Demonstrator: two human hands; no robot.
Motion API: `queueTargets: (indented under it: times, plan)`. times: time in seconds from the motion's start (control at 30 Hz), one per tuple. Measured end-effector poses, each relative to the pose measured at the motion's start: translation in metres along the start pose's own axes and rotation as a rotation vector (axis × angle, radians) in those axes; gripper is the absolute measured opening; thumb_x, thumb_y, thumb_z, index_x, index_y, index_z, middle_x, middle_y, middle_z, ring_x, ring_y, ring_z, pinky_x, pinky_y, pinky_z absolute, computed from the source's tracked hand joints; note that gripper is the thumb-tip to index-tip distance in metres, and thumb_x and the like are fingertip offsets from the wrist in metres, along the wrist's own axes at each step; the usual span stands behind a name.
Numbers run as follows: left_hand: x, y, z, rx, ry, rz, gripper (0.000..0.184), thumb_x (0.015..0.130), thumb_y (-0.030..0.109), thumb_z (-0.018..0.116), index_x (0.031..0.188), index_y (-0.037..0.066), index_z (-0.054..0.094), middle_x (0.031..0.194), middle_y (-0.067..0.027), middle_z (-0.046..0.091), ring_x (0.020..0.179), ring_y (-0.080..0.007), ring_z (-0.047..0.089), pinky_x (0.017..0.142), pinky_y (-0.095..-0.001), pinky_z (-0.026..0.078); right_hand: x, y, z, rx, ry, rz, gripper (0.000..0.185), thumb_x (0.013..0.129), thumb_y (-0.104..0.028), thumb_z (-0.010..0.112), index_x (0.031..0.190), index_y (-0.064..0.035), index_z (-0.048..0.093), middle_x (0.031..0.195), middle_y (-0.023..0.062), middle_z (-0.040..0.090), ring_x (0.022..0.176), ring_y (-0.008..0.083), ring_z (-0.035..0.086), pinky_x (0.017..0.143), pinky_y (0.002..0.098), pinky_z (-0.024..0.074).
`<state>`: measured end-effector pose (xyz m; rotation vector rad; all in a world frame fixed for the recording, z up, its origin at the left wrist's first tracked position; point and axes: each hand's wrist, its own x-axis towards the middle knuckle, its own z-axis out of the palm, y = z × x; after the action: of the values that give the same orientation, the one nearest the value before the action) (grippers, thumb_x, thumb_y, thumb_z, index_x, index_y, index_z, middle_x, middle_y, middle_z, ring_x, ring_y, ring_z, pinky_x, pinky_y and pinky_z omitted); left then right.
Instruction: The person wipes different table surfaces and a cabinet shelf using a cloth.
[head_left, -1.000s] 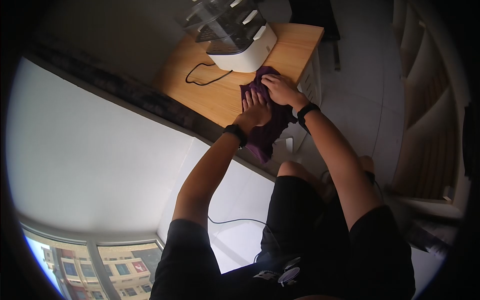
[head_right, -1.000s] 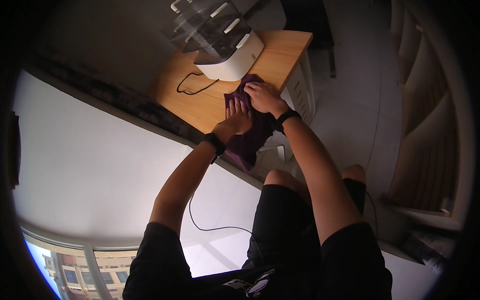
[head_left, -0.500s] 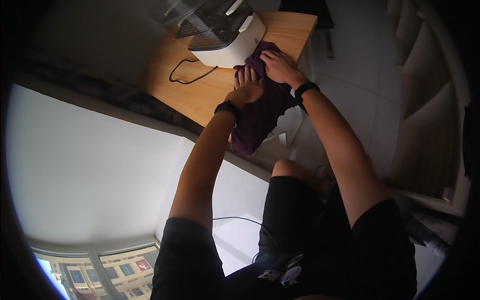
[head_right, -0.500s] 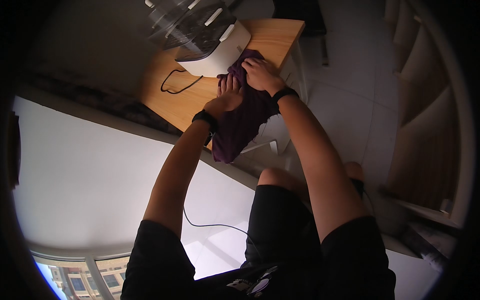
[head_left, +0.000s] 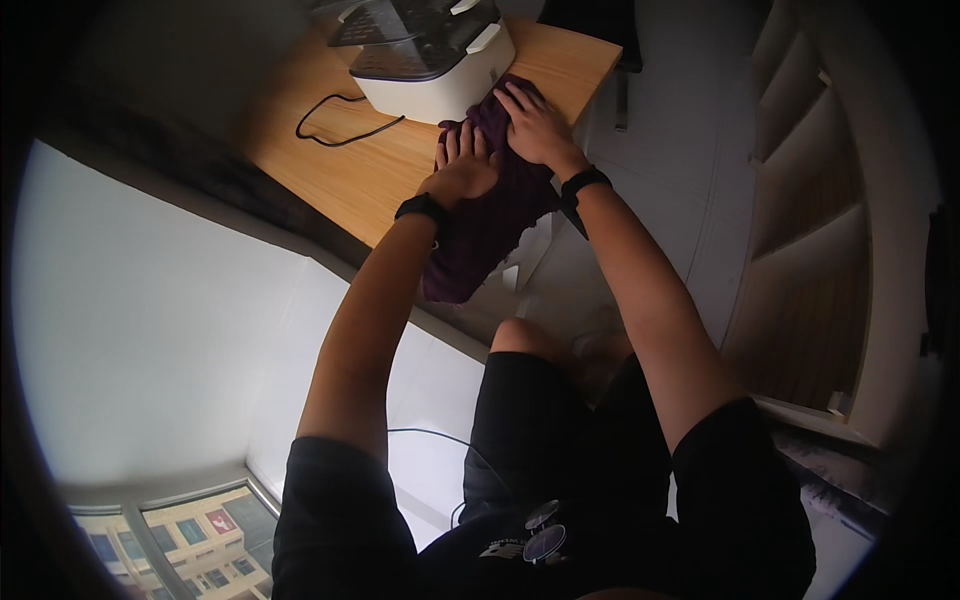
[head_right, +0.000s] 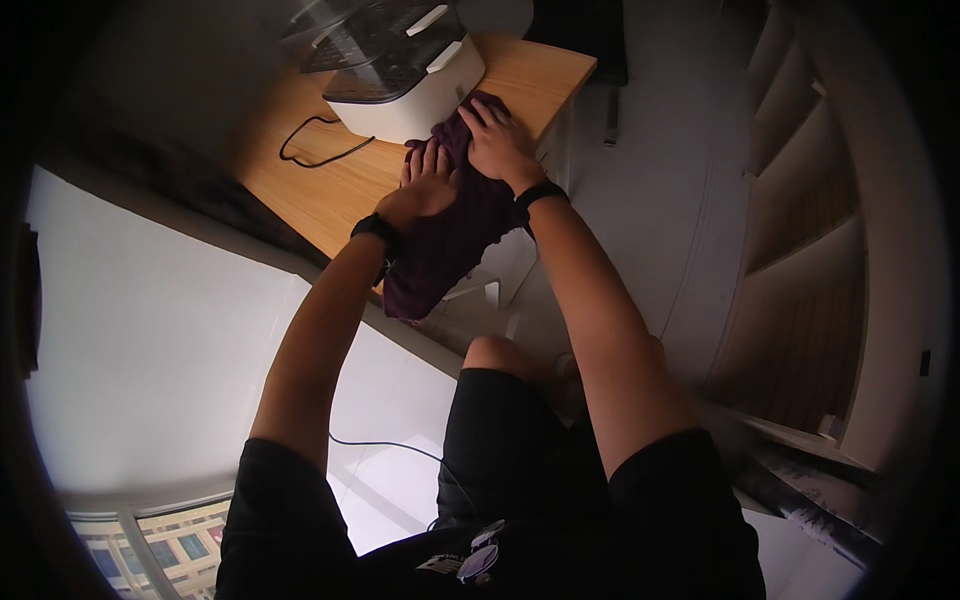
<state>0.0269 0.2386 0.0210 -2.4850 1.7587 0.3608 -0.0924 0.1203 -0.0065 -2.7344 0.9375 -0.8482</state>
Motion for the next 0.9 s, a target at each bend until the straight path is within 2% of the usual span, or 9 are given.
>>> queueTargets:
  times: [0.13,0.2,0.47,0.5,0.6,0.63,0.67,0.77,0.9]
  plan:
    - [-0.004,0.001,0.003,-0.018,0.067,0.002,0.071,0.100,0.047,0.023,0.156,0.004,0.015,0.164,-0.0166,0.005,0.151,-0.0405,0.003,0.121,-0.0520,0.003,0.004,0.002,0.004,-0.044,-0.055,0.005,0.052,0.089,-0.016,0.053,0.141,-0.0131,0.050,0.152,0.0089,0.042,0.141,0.0294,0.038,0.115,0.0417,0.0339]
    - [-0.007,0.004,0.001,-0.042,0.067,-0.001,0.070,0.101,0.046,0.023,0.156,0.004,0.016,0.164,-0.0169,0.007,0.151,-0.0403,0.004,0.121,-0.0524,0.003,0.003,0.002,0.005,0.005,-0.009,-0.021,0.051,0.086,-0.017,0.053,0.136,-0.0092,0.054,0.147,0.0130,0.047,0.138,0.0321,0.041,0.114,0.0432,0.0349]
    - [-0.009,0.003,0.001,-0.026,0.071,0.022,0.069,0.101,0.044,0.026,0.155,0.002,0.018,0.163,-0.0187,0.008,0.150,-0.0415,0.007,0.120,-0.0545,0.006,0.003,-0.001,-0.004,0.009,-0.005,-0.068,0.047,0.086,-0.015,0.054,0.132,-0.0070,0.056,0.144,0.0150,0.048,0.136,0.0335,0.042,0.112,0.0441,0.0364]
    - [-0.009,0.002,0.000,-0.008,0.061,0.027,0.069,0.101,0.044,0.025,0.155,0.002,0.017,0.163,-0.0192,0.008,0.150,-0.0418,0.007,0.120,-0.0546,0.006,0.004,0.002,0.002,0.006,0.048,-0.092,0.045,0.085,-0.013,0.055,0.129,-0.0065,0.057,0.141,0.0148,0.050,0.133,0.0338,0.045,0.109,0.0455,0.0386]
    - [-0.014,-0.003,-0.006,-0.032,0.003,0.050,0.070,0.101,0.044,0.024,0.155,0.000,0.015,0.163,-0.0212,0.005,0.150,-0.0430,0.003,0.120,-0.0550,0.004,0.013,0.013,-0.006,0.070,0.024,-0.173,0.042,0.084,-0.012,0.057,0.126,-0.0057,0.058,0.136,0.0138,0.053,0.129,0.0338,0.048,0.104,0.0464,0.0407]
    - [-0.016,-0.003,-0.009,-0.038,-0.012,0.061,0.070,0.101,0.044,0.024,0.155,0.000,0.015,0.163,-0.0213,0.005,0.150,-0.0432,0.002,0.120,-0.0550,0.004,0.018,0.019,-0.007,0.066,0.077,-0.237,0.037,0.084,-0.012,0.058,0.121,-0.0036,0.060,0.129,0.0138,0.056,0.121,0.0334,0.051,0.098,0.0474,0.0435]
    - [-0.015,-0.002,-0.010,-0.043,-0.036,0.080,0.070,0.101,0.044,0.023,0.155,0.000,0.014,0.163,-0.0215,0.005,0.150,-0.0434,0.001,0.120,-0.0550,0.003,0.022,0.026,-0.005,0.080,0.050,-0.279,0.036,0.085,-0.012,0.058,0.119,-0.0032,0.060,0.128,0.0141,0.056,0.119,0.0334,0.052,0.097,0.0474,0.0440]
    - [-0.021,-0.011,-0.008,-0.027,0.094,0.182,0.068,0.101,0.039,0.029,0.151,-0.006,0.020,0.160,-0.0269,0.009,0.148,-0.0456,0.005,0.120,-0.0556,0.006,0.032,0.036,-0.025,0.090,-0.003,-0.388,0.031,0.088,-0.015,0.058,0.115,-0.0005,0.062,0.124,0.0161,0.056,0.110,0.0339,0.054,0.091,0.0466,0.0463]
    - [-0.033,-0.007,-0.002,-0.081,0.247,0.270,0.065,0.099,0.032,0.038,0.145,-0.013,0.028,0.156,-0.0326,0.016,0.147,-0.0476,0.010,0.119,-0.0572,0.011,0.034,0.044,-0.035,0.086,-0.073,-0.310,0.039,0.090,-0.018,0.060,0.123,0.0017,0.058,0.124,0.0193,0.054,0.108,0.0358,0.055,0.088,0.0448,0.0488]
